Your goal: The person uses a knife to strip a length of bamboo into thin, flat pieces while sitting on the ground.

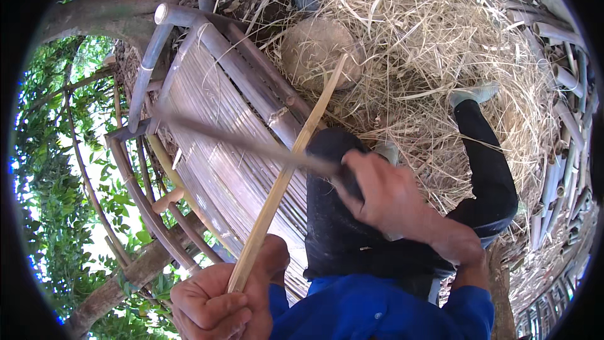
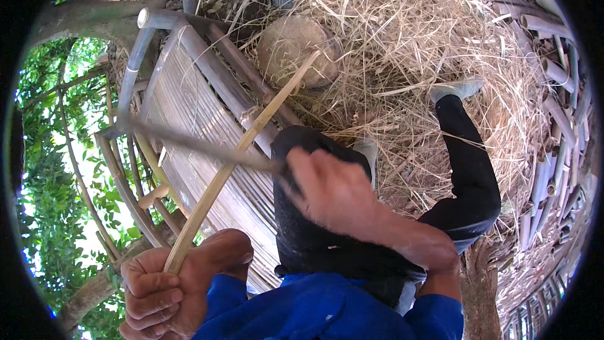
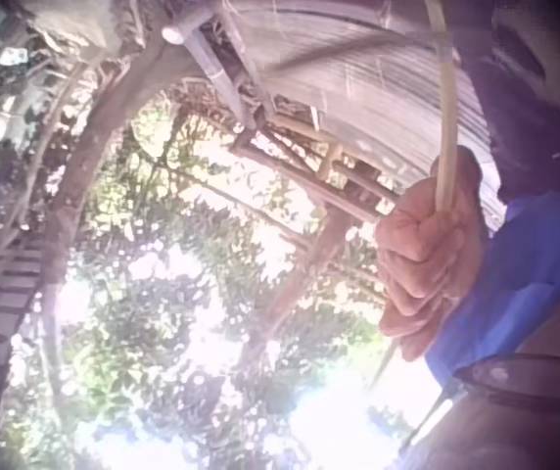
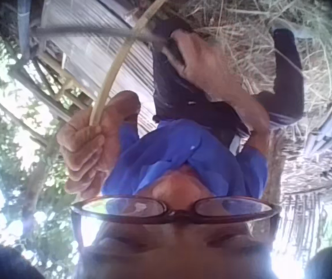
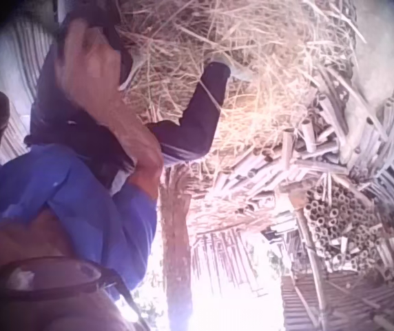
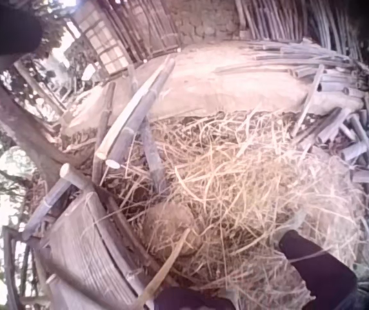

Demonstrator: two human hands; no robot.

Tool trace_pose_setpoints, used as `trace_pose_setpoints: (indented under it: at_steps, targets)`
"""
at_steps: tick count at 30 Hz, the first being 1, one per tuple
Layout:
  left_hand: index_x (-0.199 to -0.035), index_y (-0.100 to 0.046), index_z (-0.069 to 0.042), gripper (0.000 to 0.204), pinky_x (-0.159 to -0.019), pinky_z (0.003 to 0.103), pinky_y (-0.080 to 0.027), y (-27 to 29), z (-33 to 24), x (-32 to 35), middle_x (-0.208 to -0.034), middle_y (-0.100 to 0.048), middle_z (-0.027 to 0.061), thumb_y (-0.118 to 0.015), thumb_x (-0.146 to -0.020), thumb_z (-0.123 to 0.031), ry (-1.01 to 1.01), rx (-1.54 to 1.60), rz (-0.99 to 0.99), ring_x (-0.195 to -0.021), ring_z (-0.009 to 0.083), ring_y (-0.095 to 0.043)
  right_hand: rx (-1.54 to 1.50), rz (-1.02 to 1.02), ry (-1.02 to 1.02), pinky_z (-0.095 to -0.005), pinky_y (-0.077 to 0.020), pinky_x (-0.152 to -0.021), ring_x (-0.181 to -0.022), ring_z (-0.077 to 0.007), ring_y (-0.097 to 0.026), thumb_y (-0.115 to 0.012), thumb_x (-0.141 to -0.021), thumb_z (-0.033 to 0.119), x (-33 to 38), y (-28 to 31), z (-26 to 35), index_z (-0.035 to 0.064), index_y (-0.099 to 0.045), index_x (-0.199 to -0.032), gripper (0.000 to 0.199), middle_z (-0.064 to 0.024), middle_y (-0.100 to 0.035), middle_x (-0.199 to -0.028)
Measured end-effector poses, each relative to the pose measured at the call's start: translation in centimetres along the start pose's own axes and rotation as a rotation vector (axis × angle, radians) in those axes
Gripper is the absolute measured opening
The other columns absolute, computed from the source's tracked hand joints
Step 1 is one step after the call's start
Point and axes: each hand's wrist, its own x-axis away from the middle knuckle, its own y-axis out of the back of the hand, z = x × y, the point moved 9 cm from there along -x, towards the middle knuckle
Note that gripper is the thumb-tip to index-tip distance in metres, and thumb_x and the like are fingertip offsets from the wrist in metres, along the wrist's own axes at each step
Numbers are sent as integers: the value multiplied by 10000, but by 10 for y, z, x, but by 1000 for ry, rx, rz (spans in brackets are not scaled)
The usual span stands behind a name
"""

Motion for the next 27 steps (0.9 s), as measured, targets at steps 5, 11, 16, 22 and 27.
trace_pose_setpoints:
  at_steps: [5, 11, 16, 22, 27]
  targets:
    - [-693, -356, -146, 403, -367, 195, -242, -1, -6, 4, -475, -259, -56, -351, -1049, -335, 33, -75, -34, -374, 51, -324, 81, 127, -126, -407, -544, -519, -593, -311, -664, -660, -945, 250, -4, -20, -22, 41, -540, -996, 246, -154, -621, -715]
    - [-687, -356, -155, 350, -377, 196, -241, 12, -16, 11, -472, -260, -59, -363, -1018, -267, -122, 46, -126, -371, 48, -318, 84, 77, 5, -422, -546, -505, -585, -344, -659, -655, -946, 247, 1, -15, -18, 46, -529, -964, 238, -171, -631, -733]
    - [-712, -355, -151, 349, -365, 207, -232, 4, -19, 13, -512, -253, -68, -414, -1053, -193, -221, 167, -120, -383, 36, -287, 197, 104, -135, -444, -541, -509, -593, -365, -658, -655, -940, 240, -2, -29, -74, 43, -544, -1041, 248, -182, -632, -739]
    - [-614, -326, -156, 339, -344, 190, -237, 1, -19, 16, -477, -315, -105, -508, -865, -20, -87, 174, -1, -398, 8, -351, 185, 209, -216, -483, -541, -576, -654, -394, -665, -679, -928, 202, 10, -56, -112, 21, -503, -1087, 299, -223, -653, -823]
    - [-605, -315, -154, 353, -341, 192, -260, 4, -21, 19, -479, -303, -95, -539, -836, -10, -262, 195, -117, -389, 13, -331, 177, 268, -366, -519, -550, -597, -679, -442, -674, -639, -937, 229, -19, -89, -178, 28, -471, -1128, 325, -224, -668, -787]
